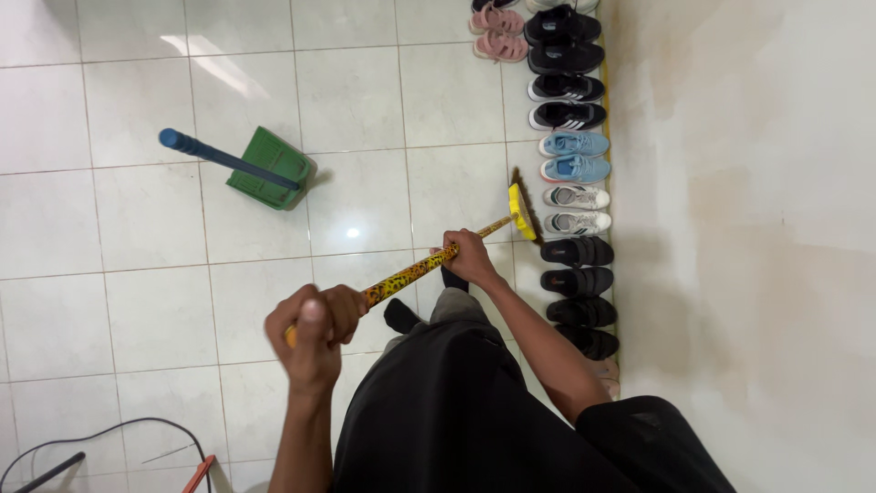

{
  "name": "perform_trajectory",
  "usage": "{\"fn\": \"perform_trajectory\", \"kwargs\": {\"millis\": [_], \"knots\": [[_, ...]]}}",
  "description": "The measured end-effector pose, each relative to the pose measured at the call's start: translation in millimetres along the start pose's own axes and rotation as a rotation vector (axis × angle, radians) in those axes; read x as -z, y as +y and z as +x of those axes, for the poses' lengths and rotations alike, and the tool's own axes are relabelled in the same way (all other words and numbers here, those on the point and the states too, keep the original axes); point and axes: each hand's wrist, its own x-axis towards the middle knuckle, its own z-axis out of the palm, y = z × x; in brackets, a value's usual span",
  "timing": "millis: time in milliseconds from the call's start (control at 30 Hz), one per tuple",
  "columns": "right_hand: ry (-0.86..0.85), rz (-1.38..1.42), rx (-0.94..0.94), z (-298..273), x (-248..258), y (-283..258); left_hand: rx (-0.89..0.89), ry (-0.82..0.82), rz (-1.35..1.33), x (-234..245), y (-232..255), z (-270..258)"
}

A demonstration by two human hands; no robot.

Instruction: The person sweeps the tiled floor using a broom, gathering dust and small debris toward a green dustpan.

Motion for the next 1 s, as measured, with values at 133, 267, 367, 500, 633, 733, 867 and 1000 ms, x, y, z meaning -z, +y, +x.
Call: {"fn": "perform_trajectory", "kwargs": {"millis": [133,267,367,500,633,733,867,1000], "knots": [[-0.037,0.015,0.009,8.8,11.1,45.3,0.037,-0.063,0.016,-43.6,-25.8,14.9],[-0.109,0.032,0.042,21.5,29.1,71.2,0.092,-0.05,0.065,-73.8,-32.5,28.4],[-0.204,0.012,0.06,31.9,39.6,78.4,0.094,-0.007,0.076,-89.1,-33.8,38.7],[-0.279,0.089,0.128,44.6,50.3,94.5,0.092,0.002,0.08,-100.6,-35.7,49.6],[-0.206,0.117,0.177,42.6,48.4,93.0,0.097,0.015,0.087,-102.6,-37.3,54.7],[-0.193,0.141,0.09,42.3,44.6,81.0,0.121,0.023,0.083,-97.6,-34.9,51.7],[-0.198,0.096,0.029,35.3,30.0,69.8,0.12,0.01,0.069,-79.0,-30.3,42.1],[-0.118,0.102,0.037,26.2,0.0,59.2,0.113,-0.022,0.05,-44.9,-23.2,26.8]]}}
